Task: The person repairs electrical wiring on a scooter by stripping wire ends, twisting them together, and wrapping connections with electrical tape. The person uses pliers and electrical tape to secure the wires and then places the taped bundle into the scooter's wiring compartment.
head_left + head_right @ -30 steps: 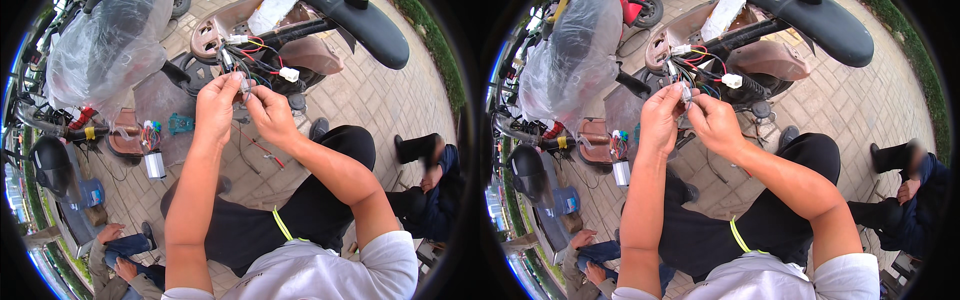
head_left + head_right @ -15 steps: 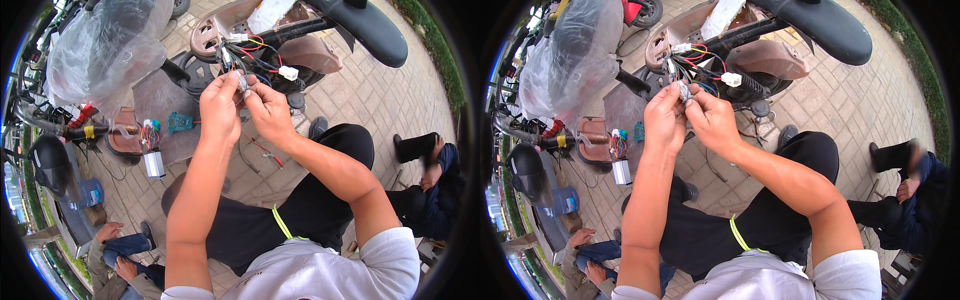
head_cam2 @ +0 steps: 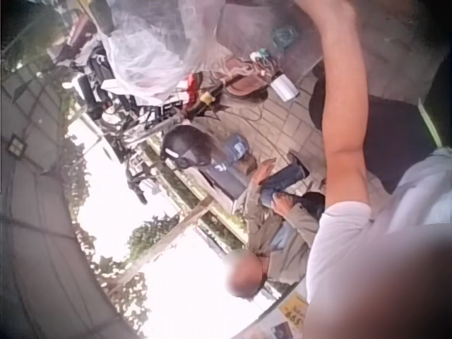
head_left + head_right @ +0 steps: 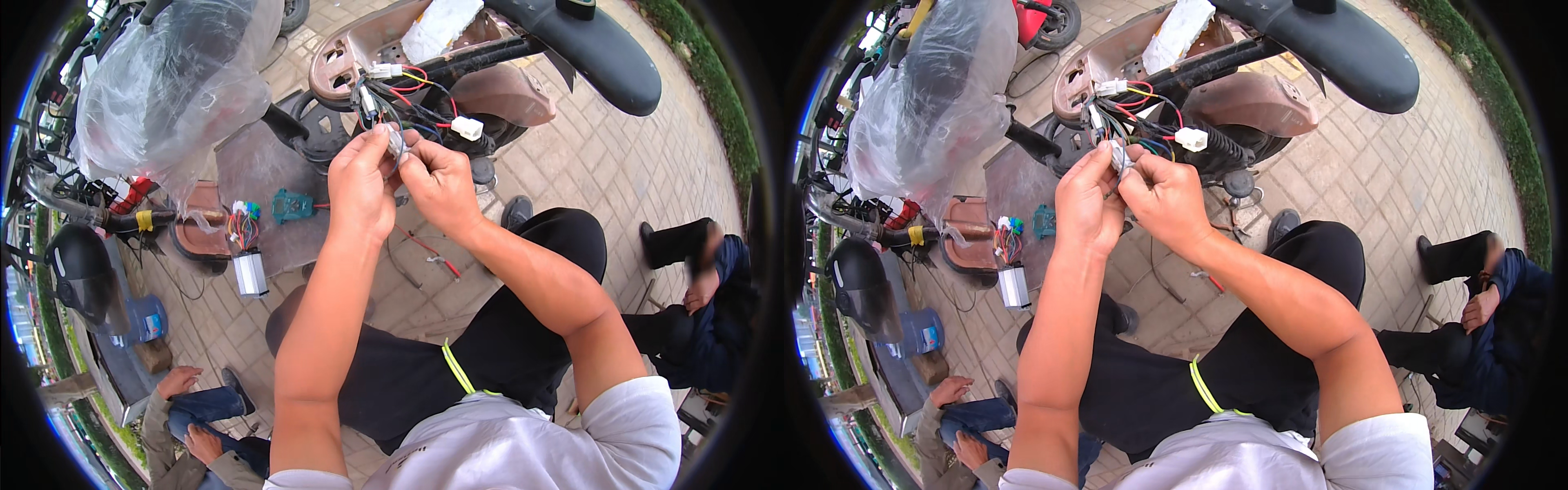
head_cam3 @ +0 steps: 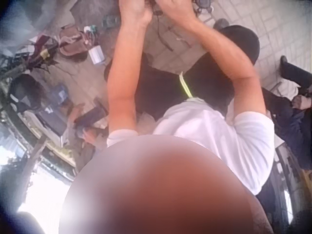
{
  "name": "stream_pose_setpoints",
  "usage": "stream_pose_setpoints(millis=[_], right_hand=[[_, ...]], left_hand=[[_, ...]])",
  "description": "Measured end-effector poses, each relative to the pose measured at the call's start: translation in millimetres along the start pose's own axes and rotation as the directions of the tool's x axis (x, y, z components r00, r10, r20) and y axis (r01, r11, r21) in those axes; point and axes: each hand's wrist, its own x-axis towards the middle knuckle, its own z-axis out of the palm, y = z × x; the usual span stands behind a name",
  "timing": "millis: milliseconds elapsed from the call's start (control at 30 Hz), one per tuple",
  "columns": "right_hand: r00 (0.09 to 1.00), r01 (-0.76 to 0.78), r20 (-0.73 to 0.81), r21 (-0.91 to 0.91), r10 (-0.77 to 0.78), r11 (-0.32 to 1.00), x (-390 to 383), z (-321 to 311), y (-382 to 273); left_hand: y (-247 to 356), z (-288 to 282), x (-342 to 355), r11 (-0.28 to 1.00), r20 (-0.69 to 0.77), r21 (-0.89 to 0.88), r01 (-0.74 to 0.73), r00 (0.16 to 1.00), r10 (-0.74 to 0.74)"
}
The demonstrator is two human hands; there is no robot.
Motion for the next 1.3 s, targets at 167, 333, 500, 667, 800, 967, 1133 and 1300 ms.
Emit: stream_pose_setpoints(millis=[167,333,500,667,800,967,1133,1300], right_hand=[[0.998,0.064,-0.023,0.013,-0.064,0.998,0,3,9],[0.996,0.084,0.021,0.007,-0.084,0.996,0,-1,3],[0.998,0.0,0.065,0.078,-0.005,0.997,3,-3,-3],[0.999,0.013,0.048,0.104,-0.019,0.994,3,1,7],[0.979,0.196,0.078,-0.105,-0.188,0.975,-12,0,2],[0.918,0.323,0.279,-0.119,-0.28,0.939,-14,-9,0],[0.81,0.492,0.49,-0.27,-0.322,0.828,-22,-20,7],[0.711,0.672,0.585,-0.404,-0.39,0.62,-27,-21,11]], left_hand=[[-3,-7,6,0.998,0.007,-0.053,0.042,0.999,-0.042],[2,-5,6,0.999,0.005,-0.012,0.049,0.999,-0.049],[5,3,-3,0.999,0.004,0.034,-0.007,1.0,0.007],[-4,3,1,0.996,0.026,-0.045,-0.079,0.996,0.081],[6,-7,12,0.975,-0.053,-0.216,-0.055,0.998,0.045],[18,-8,6,0.996,0.045,-0.083,-0.019,0.999,0.022],[40,-26,6,0.948,0.088,0.283,-0.147,0.988,0.127],[61,-14,12,0.725,0.116,0.554,-0.41,0.9,0.42]])
